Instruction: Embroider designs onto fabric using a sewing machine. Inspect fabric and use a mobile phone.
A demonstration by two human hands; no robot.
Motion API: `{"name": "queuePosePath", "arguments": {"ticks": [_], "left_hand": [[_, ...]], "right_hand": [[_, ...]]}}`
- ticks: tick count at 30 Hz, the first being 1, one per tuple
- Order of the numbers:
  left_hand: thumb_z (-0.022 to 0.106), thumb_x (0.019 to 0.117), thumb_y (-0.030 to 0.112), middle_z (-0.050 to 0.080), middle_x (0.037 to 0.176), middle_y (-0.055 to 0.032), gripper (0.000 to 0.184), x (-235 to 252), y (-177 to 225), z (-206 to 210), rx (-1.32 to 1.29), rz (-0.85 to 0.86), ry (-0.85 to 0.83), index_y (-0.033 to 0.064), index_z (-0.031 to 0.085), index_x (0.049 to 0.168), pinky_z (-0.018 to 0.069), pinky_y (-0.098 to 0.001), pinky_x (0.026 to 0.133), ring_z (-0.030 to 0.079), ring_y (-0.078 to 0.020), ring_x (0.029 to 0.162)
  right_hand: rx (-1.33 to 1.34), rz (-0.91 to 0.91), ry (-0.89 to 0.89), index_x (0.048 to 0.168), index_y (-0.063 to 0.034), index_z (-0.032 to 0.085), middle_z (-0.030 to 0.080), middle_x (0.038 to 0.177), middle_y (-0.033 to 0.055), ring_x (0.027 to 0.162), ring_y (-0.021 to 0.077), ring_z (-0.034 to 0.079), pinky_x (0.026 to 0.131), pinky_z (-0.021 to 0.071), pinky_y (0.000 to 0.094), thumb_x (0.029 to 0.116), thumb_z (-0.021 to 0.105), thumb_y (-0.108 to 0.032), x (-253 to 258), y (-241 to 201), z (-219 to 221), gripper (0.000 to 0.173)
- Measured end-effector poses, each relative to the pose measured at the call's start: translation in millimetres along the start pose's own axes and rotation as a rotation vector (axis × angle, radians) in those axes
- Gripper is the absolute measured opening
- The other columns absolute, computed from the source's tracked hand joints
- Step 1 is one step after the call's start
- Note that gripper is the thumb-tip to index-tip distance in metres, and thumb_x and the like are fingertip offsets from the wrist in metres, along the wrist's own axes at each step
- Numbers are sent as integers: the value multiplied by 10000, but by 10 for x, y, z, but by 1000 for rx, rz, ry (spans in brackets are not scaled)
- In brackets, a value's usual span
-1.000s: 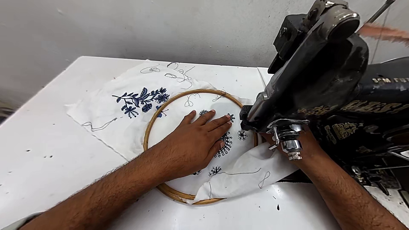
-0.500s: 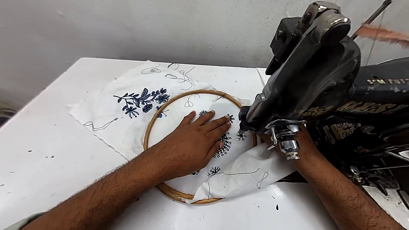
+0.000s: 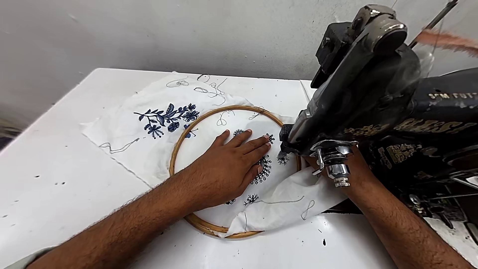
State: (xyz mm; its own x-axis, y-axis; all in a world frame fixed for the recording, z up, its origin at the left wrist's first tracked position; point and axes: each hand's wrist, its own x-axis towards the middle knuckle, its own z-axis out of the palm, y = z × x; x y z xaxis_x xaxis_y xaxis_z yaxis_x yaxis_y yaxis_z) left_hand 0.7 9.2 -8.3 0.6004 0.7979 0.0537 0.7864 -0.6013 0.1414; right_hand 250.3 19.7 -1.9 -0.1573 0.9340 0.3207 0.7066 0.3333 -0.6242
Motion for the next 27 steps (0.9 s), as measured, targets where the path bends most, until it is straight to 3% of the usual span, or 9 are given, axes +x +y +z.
{"name": "queuePosePath", "arguments": {"ticks": [5, 10, 12, 15, 19, 23, 26, 27], "left_hand": [[290, 1096, 399, 428, 1620, 28, 529, 22, 30, 45, -12, 12, 43, 195, 495, 1538, 257, -670, 1184, 335, -286, 1528], [266, 1097, 426, 416, 1627, 46, 544, 24, 6, 24, -13, 7, 17, 209, 487, 1544, 271, -658, 1187, 335, -267, 1530], [269, 1094, 423, 412, 1629, 46, 543, 11, 0, 4, -3, 0, 3, 212, 483, 1546, 276, -660, 1182, 336, -265, 1529], [279, 1092, 424, 403, 1634, 47, 542, -7, -4, -31, 1, -12, -20, 210, 481, 1546, 286, -668, 1171, 337, -264, 1529], [287, 1092, 424, 388, 1643, 46, 540, -24, -9, -59, 5, -25, -39, 210, 478, 1549, 293, -671, 1167, 334, -269, 1530], [291, 1090, 421, 397, 1637, 48, 538, -40, -23, -57, 8, -25, -32, 211, 482, 1546, 310, -672, 1157, 349, -271, 1522], [302, 1087, 420, 396, 1637, 61, 533, -32, -38, -72, 10, -24, -34, 219, 484, 1546, 319, -658, 1154, 355, -265, 1519], [307, 1085, 423, 402, 1633, 63, 532, -26, -51, -72, 4, -21, -33, 221, 487, 1544, 322, -652, 1153, 357, -263, 1517]], "right_hand": [[-61, -67, 22, 1070, 12, 666, 667, 948, 124, 893, 137, 641, 817, 507, 323, 873, 696, -172, 19, 39, -31, 271], [-13, -62, 42, 1072, -5, 666, 661, 945, 85, 879, 63, 623, 816, 504, 250, 877, 675, -187, 27, 61, 13, 268], [3, -3, 17, 1090, 6, 654, 657, 959, 87, 890, 69, 621, 829, 501, 260, 894, 675, -150, 14, 42, 29, 251], [-12, -55, 37, 1054, -7, 673, 677, 941, 79, 907, 68, 639, 840, 506, 246, 867, 698, -131, 2, 117, 79, 226], [13, -63, 15, 1117, -6, 652, 673, 991, 74, 948, 54, 630, 874, 496, 234, 879, 697, -87, -17, 136, 89, 255], [29, -55, 8, 1096, -25, 673, 686, 985, 58, 950, 47, 636, 874, 506, 234, 866, 735, -114, 3, 175, 122, 254], [34, -52, -3, 1089, -14, 662, 672, 972, 44, 936, 9, 620, 868, 492, 186, 862, 726, -101, 17, 166, 102, 252], [31, -26, -17, 1081, 5, 671, 681, 970, 70, 928, 45, 629, 865, 500, 224, 862, 735, -77, 28, 157, 87, 242]]}}
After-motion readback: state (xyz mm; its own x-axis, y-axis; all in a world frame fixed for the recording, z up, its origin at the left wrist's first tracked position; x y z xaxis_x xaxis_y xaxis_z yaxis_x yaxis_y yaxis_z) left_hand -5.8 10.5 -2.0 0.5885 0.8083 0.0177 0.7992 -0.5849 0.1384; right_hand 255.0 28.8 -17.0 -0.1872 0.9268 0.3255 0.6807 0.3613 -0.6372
